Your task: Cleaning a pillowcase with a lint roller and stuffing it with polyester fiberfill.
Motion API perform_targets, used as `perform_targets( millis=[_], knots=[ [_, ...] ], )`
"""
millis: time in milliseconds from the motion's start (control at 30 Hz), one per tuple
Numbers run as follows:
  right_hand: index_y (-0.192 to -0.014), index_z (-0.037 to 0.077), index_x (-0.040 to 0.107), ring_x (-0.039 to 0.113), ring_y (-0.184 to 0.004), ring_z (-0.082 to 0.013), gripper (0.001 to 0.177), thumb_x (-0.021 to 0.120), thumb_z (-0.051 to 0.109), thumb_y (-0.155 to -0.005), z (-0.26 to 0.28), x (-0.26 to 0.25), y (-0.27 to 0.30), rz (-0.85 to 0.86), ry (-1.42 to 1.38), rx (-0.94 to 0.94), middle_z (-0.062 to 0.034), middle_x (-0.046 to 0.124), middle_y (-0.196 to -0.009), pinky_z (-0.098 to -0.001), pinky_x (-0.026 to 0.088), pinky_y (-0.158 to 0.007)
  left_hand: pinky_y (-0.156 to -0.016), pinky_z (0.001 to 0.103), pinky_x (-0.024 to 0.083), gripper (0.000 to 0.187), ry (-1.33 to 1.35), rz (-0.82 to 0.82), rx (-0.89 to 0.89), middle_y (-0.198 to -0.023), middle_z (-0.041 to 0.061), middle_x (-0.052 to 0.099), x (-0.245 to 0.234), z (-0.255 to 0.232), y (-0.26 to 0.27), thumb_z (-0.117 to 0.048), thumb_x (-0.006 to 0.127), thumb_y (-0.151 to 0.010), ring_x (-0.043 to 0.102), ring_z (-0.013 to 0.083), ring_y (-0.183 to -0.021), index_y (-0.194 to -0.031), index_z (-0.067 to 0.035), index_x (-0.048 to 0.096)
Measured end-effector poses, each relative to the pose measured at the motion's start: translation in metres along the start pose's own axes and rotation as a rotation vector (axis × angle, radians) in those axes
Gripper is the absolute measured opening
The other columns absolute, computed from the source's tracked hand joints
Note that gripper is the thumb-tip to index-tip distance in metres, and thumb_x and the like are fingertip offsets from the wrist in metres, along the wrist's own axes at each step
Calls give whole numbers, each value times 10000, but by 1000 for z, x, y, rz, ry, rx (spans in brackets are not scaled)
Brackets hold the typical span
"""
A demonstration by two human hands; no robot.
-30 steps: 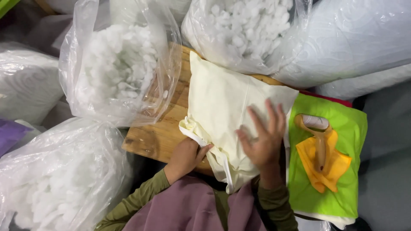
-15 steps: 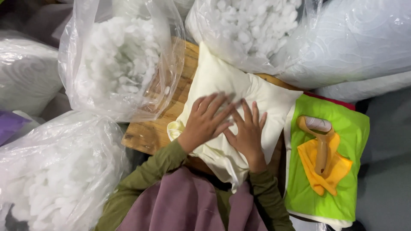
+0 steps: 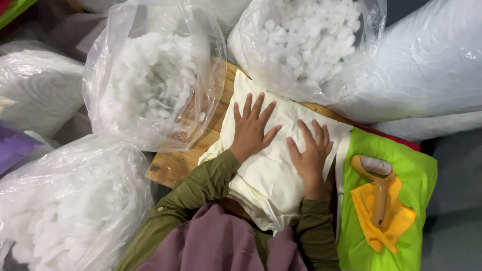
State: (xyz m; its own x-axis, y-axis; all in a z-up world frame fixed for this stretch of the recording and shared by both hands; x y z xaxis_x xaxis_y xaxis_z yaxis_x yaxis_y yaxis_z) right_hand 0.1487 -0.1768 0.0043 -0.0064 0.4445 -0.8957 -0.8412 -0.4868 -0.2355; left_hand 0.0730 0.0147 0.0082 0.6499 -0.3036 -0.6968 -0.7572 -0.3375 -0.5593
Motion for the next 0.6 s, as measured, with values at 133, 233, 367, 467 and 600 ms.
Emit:
perform_targets(
  millis=[133,233,367,467,600],
  knots=[
    [-1509,279,576,333,-1460,-451,619,662,561,-965,-21,-35,11,-277,-28,-99,-123,413,-1574,-718,259,-1115,-1096,717,256,654,122,-192,-106,-1568,196,434,-33,23,-5,-547,626,-977,370,516,-1443,-1507,-175,534],
    [-1503,235,589,380,-1423,-482,616,684,524,-968,-21,-29,16,-284,-89,-109,-186,407,-1559,-672,295,-1142,-1060,700,355,727,241,-153,-180,-1556,239,429,-16,44,-3,-545,646,-970,431,525,-1400,-1551,-146,473],
    [-1531,224,547,407,-1412,-533,624,703,441,-967,-15,-26,14,-148,-158,-71,-268,382,-1564,-681,327,-1130,-1028,648,450,799,398,-62,-160,-1409,272,560,8,38,1,-567,699,-916,552,507,-1315,-1534,-108,488],
    [-1508,183,571,303,-1510,-419,541,687,343,-1004,-61,-29,19,-293,-452,54,-241,273,-1599,-493,218,-1255,-1067,591,440,639,482,-226,-202,-1348,238,590,-40,43,-9,-479,623,-1001,573,469,-1278,-1480,-67,525],
    [-1539,128,535,237,-1521,-481,637,721,335,-965,-25,-30,29,-241,-505,15,-305,219,-1591,-527,178,-1257,-1147,586,384,729,498,-226,-189,-1434,262,513,-29,37,1,-441,704,-980,484,489,-1375,-1549,-69,440]
  ],
)
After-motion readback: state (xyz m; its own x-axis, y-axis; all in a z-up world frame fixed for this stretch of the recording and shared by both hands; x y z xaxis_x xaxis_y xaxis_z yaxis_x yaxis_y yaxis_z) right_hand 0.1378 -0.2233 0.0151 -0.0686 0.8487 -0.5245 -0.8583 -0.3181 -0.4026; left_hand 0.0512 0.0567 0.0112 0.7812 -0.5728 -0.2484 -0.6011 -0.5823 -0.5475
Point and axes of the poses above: each hand's wrist, its own y-axis away from the middle knuckle, its own x-axis out of the palm, z = x × y, the point moved 7 cm from there along -y, towards the middle knuckle
